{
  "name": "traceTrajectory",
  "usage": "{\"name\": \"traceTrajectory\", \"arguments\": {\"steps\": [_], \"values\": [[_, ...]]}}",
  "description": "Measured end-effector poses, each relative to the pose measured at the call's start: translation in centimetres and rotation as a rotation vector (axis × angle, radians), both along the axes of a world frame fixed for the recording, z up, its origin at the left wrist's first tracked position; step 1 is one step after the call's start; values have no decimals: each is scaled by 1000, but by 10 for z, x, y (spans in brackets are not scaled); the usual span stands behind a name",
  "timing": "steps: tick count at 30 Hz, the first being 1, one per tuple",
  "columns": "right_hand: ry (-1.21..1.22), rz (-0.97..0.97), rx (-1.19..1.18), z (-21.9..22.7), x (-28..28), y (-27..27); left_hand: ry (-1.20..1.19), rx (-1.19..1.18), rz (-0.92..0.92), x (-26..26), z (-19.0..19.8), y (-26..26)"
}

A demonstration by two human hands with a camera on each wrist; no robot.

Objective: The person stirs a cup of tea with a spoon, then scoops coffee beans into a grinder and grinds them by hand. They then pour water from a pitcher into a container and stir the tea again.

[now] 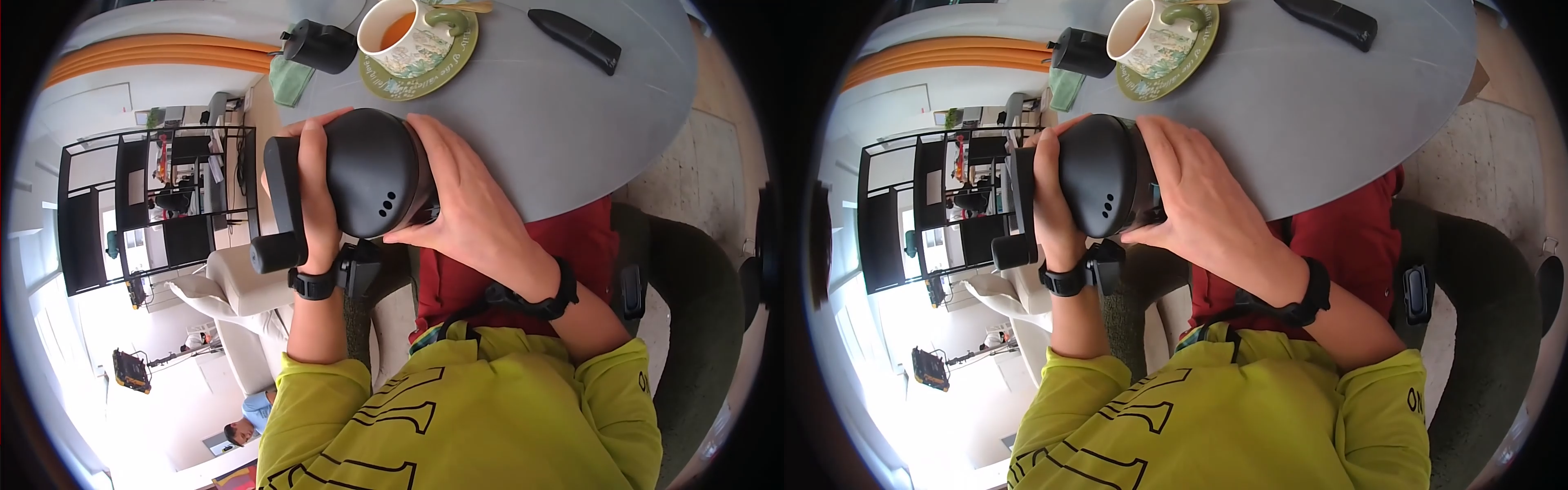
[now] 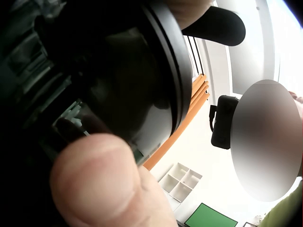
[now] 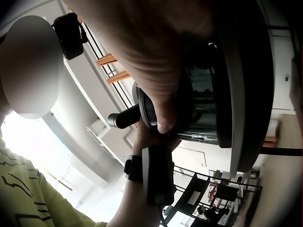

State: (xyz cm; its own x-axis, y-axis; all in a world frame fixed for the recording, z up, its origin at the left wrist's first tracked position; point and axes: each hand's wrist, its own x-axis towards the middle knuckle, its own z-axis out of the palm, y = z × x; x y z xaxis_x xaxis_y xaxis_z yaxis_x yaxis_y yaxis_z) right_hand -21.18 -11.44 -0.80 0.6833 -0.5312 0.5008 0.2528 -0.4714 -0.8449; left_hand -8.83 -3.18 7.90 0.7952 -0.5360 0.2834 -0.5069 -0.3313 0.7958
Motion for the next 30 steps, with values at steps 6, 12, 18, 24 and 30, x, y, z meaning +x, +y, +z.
{"name": "traceTrajectory", "arguments": {"steps": [6, 12, 18, 24, 30], "values": [[-6, 19, 19, 0, 1, -1, 115, -64, -172, 8, 2, -3], [-10, 31, 22, -2, 1, -1, 132, -92, -387, 23, -3, 0], [-5, 38, 16, 0, 1, -2, 73, -78, -271, 12, -3, 0], [28, 184, 120, 5, 4, -18, 94, -63, -130, 7, -3, 5], [11, 219, 21, 12, 0, -33, 143, -70, -348, 7, 4, 19]]}}
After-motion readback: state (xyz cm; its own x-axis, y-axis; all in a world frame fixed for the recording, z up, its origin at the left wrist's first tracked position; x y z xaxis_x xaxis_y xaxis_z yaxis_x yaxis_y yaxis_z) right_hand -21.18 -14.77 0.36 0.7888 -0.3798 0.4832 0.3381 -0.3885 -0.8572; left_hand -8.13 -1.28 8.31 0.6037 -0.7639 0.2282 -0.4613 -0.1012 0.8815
